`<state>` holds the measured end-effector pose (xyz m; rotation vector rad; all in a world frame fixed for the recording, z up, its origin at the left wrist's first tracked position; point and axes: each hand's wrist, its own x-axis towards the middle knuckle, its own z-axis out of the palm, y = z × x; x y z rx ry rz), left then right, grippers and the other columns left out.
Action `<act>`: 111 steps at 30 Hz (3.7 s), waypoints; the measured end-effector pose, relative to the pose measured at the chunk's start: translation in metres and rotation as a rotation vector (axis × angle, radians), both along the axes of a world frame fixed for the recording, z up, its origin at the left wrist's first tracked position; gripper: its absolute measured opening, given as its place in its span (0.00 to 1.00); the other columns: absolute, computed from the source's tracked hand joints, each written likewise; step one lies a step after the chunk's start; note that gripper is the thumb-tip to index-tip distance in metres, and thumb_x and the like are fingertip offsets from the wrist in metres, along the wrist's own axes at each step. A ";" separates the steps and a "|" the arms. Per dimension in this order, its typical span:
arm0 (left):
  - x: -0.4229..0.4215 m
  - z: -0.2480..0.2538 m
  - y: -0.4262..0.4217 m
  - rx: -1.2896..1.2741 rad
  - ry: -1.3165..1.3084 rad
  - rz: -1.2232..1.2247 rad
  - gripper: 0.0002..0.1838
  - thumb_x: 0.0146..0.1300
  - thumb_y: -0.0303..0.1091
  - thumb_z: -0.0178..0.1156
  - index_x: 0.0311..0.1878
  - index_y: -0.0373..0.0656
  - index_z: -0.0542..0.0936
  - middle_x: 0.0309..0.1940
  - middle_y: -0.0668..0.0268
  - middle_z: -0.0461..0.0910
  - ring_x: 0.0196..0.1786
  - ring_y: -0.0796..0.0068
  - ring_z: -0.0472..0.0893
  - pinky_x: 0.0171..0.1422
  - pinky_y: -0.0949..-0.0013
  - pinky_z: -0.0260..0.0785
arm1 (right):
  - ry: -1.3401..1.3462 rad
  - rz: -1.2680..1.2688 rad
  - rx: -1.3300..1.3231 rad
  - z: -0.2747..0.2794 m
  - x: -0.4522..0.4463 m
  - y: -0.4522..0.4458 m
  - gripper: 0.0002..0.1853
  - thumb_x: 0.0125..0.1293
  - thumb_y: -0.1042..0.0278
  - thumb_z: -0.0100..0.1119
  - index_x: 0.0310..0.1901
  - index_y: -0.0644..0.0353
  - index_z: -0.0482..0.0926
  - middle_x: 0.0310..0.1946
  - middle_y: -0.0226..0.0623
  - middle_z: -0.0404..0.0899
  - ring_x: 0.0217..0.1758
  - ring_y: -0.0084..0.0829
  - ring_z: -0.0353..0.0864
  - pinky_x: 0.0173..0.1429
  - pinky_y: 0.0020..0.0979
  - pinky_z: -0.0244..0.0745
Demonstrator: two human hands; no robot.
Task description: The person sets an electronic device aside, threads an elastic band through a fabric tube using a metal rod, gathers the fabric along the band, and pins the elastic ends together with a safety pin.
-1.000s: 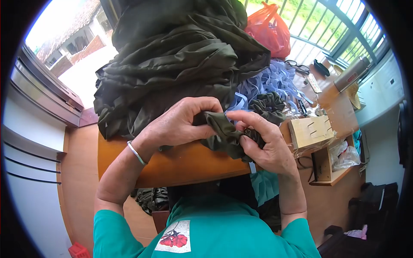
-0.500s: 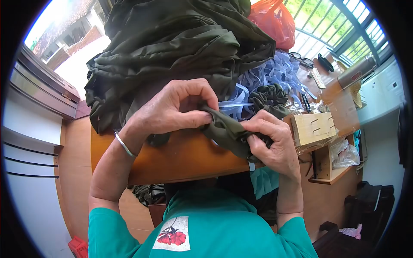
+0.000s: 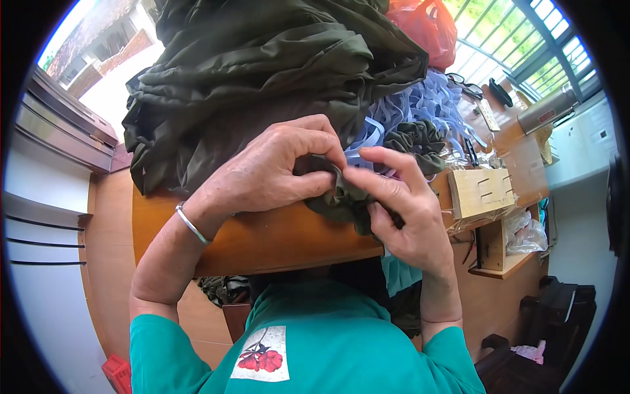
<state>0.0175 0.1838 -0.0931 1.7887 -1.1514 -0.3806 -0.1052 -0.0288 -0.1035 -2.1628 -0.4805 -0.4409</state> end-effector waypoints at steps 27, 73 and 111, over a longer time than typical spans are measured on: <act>-0.003 -0.029 -0.013 -0.307 -0.013 0.130 0.12 0.56 0.19 0.62 0.43 0.42 0.76 0.38 0.72 0.75 0.38 0.82 0.75 0.40 0.75 0.69 | -0.065 -0.120 0.110 -0.015 -0.008 -0.020 0.17 0.55 0.87 0.61 0.45 0.59 0.87 0.40 0.39 0.85 0.42 0.32 0.86 0.47 0.31 0.81; -0.007 -0.012 -0.006 -0.202 0.250 -0.053 0.11 0.53 0.25 0.63 0.40 0.37 0.79 0.42 0.61 0.77 0.48 0.70 0.76 0.59 0.66 0.68 | 0.212 0.053 0.198 -0.001 -0.014 -0.029 0.21 0.55 0.85 0.55 0.49 0.63 0.87 0.40 0.39 0.83 0.46 0.32 0.84 0.55 0.32 0.78; -0.011 -0.019 -0.011 -0.350 0.046 -0.077 0.10 0.57 0.27 0.70 0.42 0.39 0.82 0.39 0.64 0.76 0.49 0.67 0.76 0.57 0.64 0.68 | 0.137 0.161 0.306 -0.010 -0.019 -0.026 0.30 0.46 0.88 0.48 0.52 0.62 0.86 0.44 0.40 0.86 0.47 0.35 0.84 0.55 0.32 0.79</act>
